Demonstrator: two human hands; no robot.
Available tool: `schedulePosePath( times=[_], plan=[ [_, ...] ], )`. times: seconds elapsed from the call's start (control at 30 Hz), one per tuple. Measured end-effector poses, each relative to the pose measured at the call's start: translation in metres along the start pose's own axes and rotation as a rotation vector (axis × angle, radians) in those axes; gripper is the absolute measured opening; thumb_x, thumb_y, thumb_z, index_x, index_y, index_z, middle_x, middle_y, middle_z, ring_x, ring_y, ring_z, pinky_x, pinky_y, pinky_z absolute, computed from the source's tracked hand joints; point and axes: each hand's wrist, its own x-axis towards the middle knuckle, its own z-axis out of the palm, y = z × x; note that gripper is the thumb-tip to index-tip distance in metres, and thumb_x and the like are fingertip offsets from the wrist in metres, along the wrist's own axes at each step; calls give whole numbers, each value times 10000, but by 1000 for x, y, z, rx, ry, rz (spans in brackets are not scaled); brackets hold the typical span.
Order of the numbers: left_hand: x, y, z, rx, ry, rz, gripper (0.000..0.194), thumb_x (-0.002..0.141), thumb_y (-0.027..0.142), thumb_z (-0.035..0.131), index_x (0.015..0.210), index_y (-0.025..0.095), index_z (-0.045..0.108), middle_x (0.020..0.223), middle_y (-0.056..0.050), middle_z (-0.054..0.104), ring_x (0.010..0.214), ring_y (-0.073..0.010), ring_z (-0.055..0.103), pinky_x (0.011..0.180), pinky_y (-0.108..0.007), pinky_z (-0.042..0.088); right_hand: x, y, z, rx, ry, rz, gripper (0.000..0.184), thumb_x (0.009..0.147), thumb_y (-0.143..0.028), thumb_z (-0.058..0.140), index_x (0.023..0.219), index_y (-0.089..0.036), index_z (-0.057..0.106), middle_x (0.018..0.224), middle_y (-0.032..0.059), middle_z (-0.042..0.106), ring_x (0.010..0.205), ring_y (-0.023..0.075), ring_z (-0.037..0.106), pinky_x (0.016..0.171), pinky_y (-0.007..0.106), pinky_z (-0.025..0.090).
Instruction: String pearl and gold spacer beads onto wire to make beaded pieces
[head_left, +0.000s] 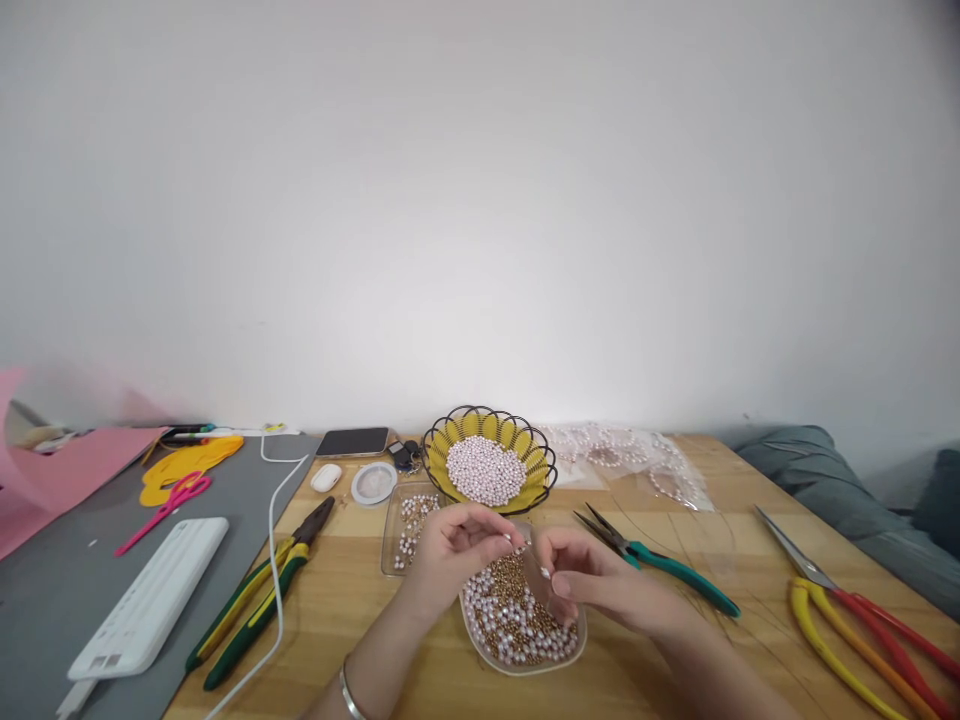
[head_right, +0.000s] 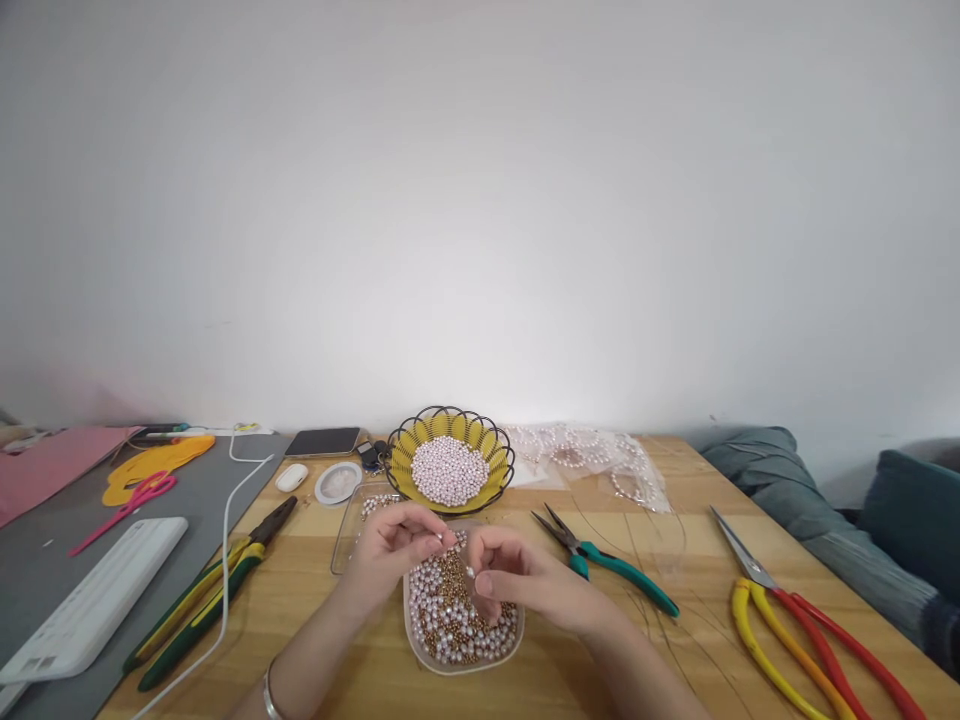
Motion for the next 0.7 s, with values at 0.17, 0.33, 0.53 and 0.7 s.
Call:
schedulePosePath(
  times=[0.17, 0.33, 0.53, 0.7],
  plan=[
    [0, -5, -2, -119, 54, -42, 292, 666, 383, 938, 792, 156, 804, 781, -87, 818, 703, -193, 743, 706, -292, 597, 0, 3, -2, 10, -30, 29, 331, 852, -394, 808, 794, -195, 549, 598, -71, 566, 504, 66, 489, 501, 183, 361],
    [-1, -9, -3, -166, 51, -43, 273, 699, 359, 925, 805, 146, 792, 743, -71, 801, 662, -162, 711, 686, -270, 572, -1, 5, -4, 18, -50, 44, 298, 851, -359, 809, 806, -193, 565, 618, -66, 595, 499, 60, 504, 492, 173, 374],
    [0, -4, -3, -197, 18, -28, 255, 711, 317, 925, 790, 147, 752, 722, -42, 768, 645, -134, 680, 660, -237, 545, -1, 5, -4, 20, -50, 63, 308, 841, -357, 820, 797, -193, 562, 592, -75, 585, 489, 58, 505, 477, 165, 373],
    [-1, 0, 0, -305, -41, -34, 242, 717, 261, 922, 770, 145, 717, 757, -38, 764, 670, -127, 683, 621, -212, 553, -1, 2, -2, 26, -66, 91, 314, 831, -350, 830, 795, -188, 563, 589, -66, 601, 494, 53, 515, 483, 158, 388]
  ],
)
